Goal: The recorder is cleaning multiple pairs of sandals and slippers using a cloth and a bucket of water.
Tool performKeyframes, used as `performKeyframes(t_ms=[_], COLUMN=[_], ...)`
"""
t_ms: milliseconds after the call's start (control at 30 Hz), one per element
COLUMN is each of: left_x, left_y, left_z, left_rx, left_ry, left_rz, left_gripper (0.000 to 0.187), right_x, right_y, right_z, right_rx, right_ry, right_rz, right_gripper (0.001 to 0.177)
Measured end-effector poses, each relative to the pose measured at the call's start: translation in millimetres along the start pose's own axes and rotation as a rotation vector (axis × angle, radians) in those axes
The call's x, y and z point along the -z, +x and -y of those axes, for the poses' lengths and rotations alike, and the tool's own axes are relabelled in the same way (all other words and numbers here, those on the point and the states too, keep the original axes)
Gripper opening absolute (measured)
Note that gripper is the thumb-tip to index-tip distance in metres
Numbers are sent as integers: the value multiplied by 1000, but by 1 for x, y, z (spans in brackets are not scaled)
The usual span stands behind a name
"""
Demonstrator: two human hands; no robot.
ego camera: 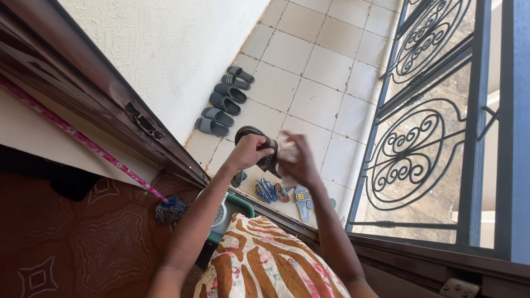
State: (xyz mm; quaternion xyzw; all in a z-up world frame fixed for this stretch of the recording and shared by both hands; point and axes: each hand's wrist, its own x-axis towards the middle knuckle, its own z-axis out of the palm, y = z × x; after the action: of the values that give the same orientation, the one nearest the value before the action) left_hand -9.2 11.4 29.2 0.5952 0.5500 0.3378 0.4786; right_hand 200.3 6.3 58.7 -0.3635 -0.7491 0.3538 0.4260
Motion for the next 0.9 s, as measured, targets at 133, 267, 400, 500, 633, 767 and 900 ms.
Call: performKeyframes(t_ms=[133,267,400,500,633,767,900], left_x=[3,0,-18,-35,-50,-70,-68], left_y=[0,-5,-14,-38,-58,-50,-44], left_z=[-26,-28,-47,-63,-50,-8,-8], left_rx=[-55,-143,-51,-385,-394,-330,-260], left_ry=[232,69,165,326,582,464,294], left_rz=[-33,-135,-273,-590,-693,-663,-747], left_gripper=[26,25,29,66,96,92,65], right_x=[-15,-31,-44,-51,-46,-47,-51], right_y=[-1,-14,-17,-28,-34,-43,-55], right_z=[27,-18,-57,-98,-99,-94,-90], right_rx=[-50,-164,-293,-410,-462,-488,-405], right_ry=[-76,-158,-64,250,583,799,850], right_rz=[76,-88,-252,-386,-480,-444,-274], right_gripper=[76,45,24,19,20,23,24])
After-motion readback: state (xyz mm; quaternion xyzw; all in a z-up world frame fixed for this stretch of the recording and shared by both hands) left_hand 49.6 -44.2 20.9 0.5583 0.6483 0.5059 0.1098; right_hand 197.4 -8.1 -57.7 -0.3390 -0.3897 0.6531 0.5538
